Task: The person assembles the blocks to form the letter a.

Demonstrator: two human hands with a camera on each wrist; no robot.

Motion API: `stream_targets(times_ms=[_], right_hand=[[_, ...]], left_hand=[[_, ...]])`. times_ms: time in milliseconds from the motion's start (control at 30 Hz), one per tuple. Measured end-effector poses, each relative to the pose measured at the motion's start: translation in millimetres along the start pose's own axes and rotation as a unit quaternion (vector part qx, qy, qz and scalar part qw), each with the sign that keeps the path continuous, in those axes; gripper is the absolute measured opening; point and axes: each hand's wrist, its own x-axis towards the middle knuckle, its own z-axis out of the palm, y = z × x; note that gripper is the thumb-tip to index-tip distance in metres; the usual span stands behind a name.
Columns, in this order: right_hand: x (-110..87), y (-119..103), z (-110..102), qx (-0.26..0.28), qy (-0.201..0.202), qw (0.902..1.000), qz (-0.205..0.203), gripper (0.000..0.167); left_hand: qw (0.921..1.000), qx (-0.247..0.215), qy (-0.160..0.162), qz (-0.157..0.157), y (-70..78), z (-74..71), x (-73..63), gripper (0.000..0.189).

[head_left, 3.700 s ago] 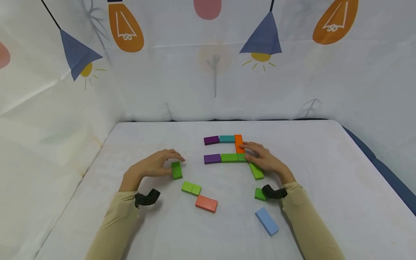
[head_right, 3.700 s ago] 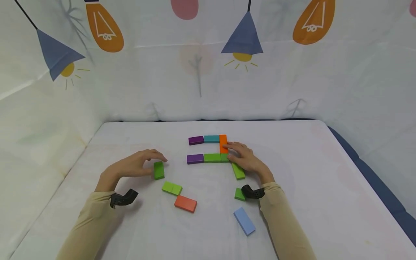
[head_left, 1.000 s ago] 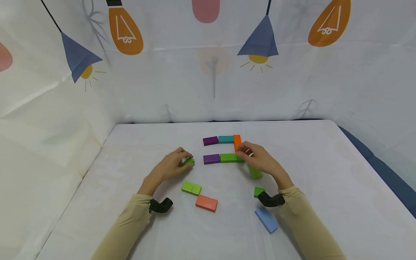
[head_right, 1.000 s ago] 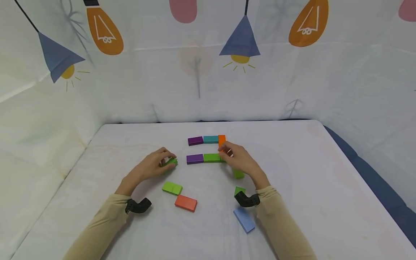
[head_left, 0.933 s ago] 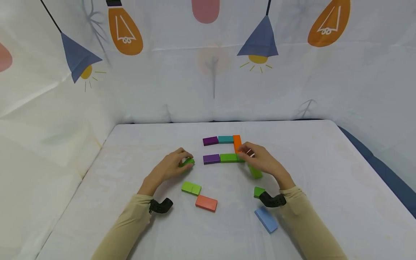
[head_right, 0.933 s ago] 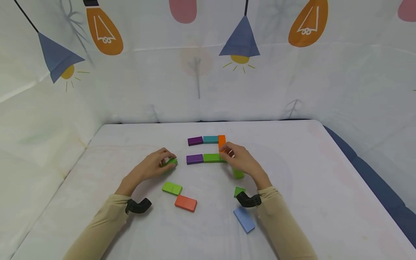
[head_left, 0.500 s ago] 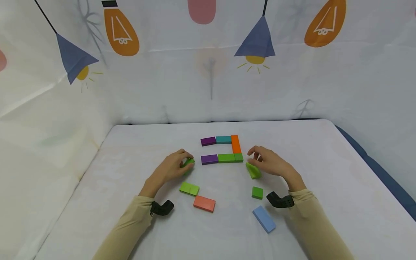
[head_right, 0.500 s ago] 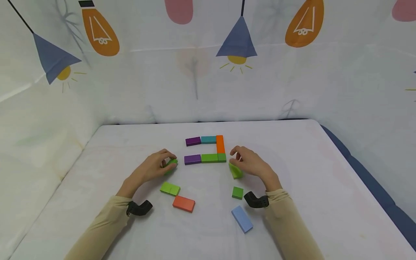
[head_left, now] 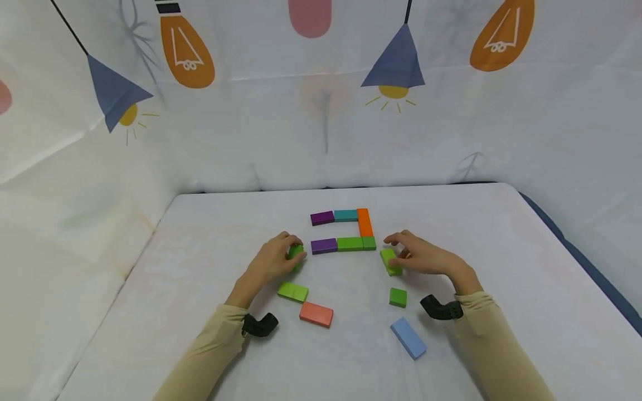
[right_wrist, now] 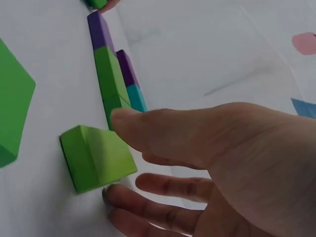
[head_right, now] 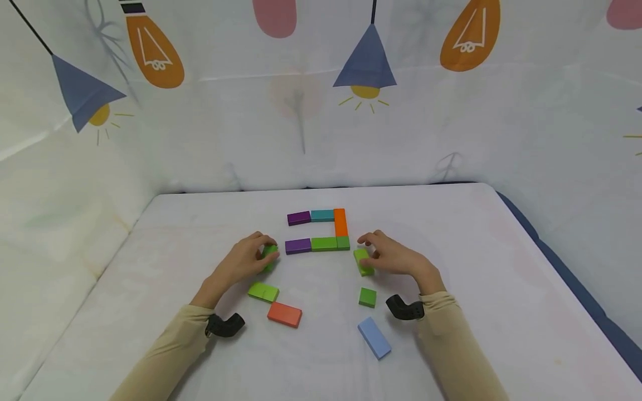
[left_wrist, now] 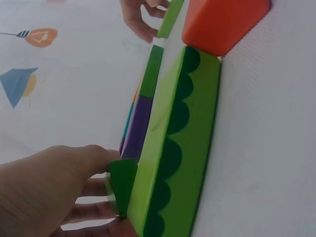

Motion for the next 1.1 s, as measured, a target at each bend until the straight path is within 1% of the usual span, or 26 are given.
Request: stream_targets(times_ms=[100,200,400,500,633,833,1100], right_hand=[[-1.6,2.2,0.3,0.006,-0.008,0.9999,0.005,0.054],[-3.0,3.8,-0.9,0.012,-0.015,0.9998,0.0,0.058],[-2.3,8.1,-0.6,0.014,-0.029,0.9995,-0.001,0.06],[-2.3,9.6,-0.4,0.01,-0.033,0.9994,-0.003,0.061],[-3.2,9.5,-0.9,0.005,-0.034,0.9994,-0.006,0.061],[-2.9,10.7,-0.5,0.001,-0.038,0.9992,-0.014,0.061],[0.0,12.6,2.3,0.014,-0.046,0.9988,-0.009,0.063]], left_hand=[[0.9999,0.0,0.002,-0.016,3.0,2.1,0.5,0.028],[0.9994,-0.006,0.004,-0.033,6.3,3.4,1.9,0.03],[0.9975,-0.026,0.002,-0.066,11.6,5.2,2.8,0.031],[0.9964,-0.034,0.002,-0.078,14.2,6.8,3.0,0.031],[0.9953,-0.037,0.002,-0.089,17.6,7.4,2.6,0.031],[0.9942,-0.027,0.002,-0.104,21.9,8.9,2.6,0.035],[0.9947,-0.013,0.002,-0.102,27.3,10.6,3.3,0.034]])
